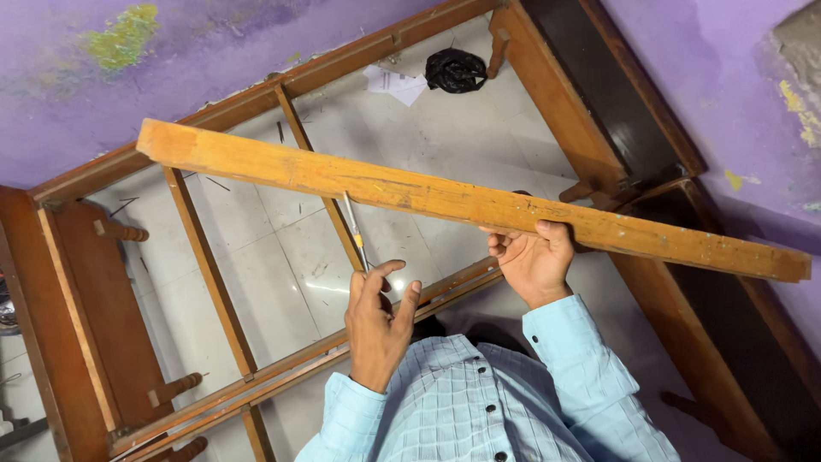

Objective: The person uses a screwdriver to remove screws from a wooden frame, detaches a long wooden slat, and then reattaches it to the frame. The task involves disassembling and reassembling parts of a wooden furniture frame.

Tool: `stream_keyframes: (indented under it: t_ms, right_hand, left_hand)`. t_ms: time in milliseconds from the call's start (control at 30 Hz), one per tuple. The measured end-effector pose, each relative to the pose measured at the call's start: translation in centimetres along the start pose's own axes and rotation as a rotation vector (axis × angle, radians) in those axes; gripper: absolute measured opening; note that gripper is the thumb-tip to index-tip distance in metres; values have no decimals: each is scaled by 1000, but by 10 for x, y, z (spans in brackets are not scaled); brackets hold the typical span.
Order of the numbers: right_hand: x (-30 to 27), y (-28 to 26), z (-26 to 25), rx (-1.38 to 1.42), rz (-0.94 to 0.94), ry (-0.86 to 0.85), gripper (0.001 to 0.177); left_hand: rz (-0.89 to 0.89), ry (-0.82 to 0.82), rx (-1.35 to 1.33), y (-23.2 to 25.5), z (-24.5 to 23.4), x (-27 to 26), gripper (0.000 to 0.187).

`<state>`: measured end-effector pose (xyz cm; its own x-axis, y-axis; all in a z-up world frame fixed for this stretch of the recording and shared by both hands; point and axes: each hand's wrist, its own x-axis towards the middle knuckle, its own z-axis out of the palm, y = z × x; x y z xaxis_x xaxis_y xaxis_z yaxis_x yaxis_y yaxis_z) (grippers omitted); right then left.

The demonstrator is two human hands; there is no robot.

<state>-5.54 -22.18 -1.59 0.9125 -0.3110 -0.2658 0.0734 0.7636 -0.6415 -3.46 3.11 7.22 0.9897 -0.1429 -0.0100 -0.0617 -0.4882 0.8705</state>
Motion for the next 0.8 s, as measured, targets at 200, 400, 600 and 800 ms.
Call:
stream_keyframes:
  t_ms: [200,400,600,800]
  right_hand:
    - [-8,-10,-9,-60,-12,-34,57]
    - [-30,-17,-28,-56,5,-60,58]
    - [-45,-25,-45,-71,47,-36,57]
    - [-60,-31,-58,-103,43,-16,55]
  left_hand:
    - [-91,46,-16,-2,16,-13,26]
    - [-100,58,-75,-2,31,-38,24]
    - [-183,87,-244,5,49,-62,21]
    - [-195,98,-253,11,59,-85,22]
